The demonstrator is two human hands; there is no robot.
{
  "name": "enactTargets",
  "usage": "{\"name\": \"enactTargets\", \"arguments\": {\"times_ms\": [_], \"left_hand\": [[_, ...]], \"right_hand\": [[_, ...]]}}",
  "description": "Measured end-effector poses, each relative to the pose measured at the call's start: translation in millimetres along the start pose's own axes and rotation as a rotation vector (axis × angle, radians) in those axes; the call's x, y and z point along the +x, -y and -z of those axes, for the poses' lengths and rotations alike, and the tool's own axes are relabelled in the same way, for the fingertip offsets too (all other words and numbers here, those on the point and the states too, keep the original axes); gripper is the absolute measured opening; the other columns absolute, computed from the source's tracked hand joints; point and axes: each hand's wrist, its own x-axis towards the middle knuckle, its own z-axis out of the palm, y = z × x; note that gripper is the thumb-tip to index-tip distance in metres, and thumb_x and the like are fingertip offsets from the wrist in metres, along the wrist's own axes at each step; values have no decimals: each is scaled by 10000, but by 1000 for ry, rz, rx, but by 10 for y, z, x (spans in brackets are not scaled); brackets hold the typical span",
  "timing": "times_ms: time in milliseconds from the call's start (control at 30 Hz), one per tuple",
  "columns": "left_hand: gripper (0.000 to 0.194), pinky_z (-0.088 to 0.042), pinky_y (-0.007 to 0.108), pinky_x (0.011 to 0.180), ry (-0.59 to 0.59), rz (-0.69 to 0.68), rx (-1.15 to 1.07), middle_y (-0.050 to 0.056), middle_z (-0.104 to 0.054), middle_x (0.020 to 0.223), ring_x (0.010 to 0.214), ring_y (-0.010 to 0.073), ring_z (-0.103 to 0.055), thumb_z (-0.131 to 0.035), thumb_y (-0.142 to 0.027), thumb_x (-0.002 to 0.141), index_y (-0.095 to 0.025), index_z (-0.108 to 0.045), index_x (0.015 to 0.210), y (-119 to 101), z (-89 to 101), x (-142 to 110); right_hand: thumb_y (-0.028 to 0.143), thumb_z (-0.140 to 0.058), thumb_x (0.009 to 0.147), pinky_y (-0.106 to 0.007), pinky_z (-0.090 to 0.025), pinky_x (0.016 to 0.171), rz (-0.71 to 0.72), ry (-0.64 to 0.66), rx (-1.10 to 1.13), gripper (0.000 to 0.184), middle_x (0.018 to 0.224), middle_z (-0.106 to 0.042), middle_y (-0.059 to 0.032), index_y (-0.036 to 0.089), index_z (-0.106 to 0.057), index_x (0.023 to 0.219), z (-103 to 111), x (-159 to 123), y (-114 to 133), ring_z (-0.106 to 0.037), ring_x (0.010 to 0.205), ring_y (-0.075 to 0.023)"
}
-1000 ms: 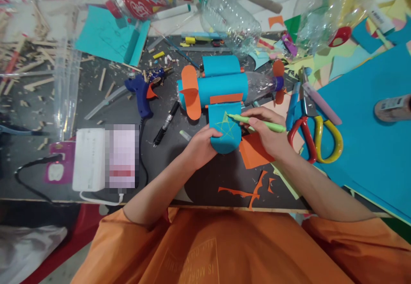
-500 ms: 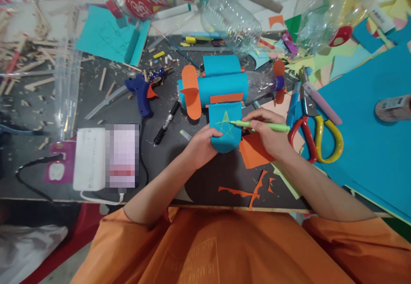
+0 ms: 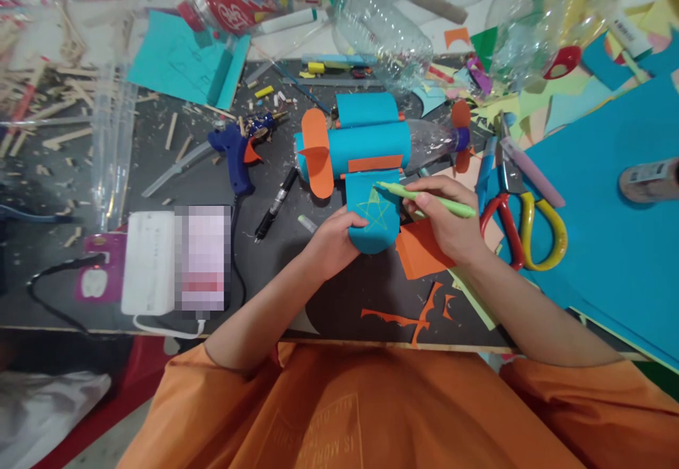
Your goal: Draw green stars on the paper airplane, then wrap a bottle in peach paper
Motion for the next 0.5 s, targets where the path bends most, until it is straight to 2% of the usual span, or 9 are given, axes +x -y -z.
{"name": "enactTargets", "arguments": {"times_ms": [200, 367, 500], "left_hand": [[281, -487, 320, 793, -11, 7, -5, 45, -724, 874, 793, 175, -652, -639, -161, 599, -154, -686, 876, 0, 24, -7], [198, -493, 314, 776, -40, 14, 14, 19, -671, 785, 736, 161, -611, -635, -164, 610, -170, -658, 807, 4, 28, -12], [223, -498, 322, 787, -31, 5, 30, 30, -676, 797, 753, 172, -618, -627, -179, 599, -164, -666, 818, 5, 16, -12]], "right_hand": [[532, -760, 802, -293, -546, 568, -14, -8, -59, 284, 755, -706, 1, 256, -738, 864, -10, -7, 24, -659, 658, -145], [381, -740, 800, -299, -553, 573, -21, 12, -71, 138, 686, -672, 13, 245, -716, 801, -17, -15, 44, -640, 627, -144], [290, -698, 783, -301, -565, 579, -31, 11, -60, 51, 666, -678, 16, 240, -711, 783, -24, -6, 41, -650, 620, -149]]}}
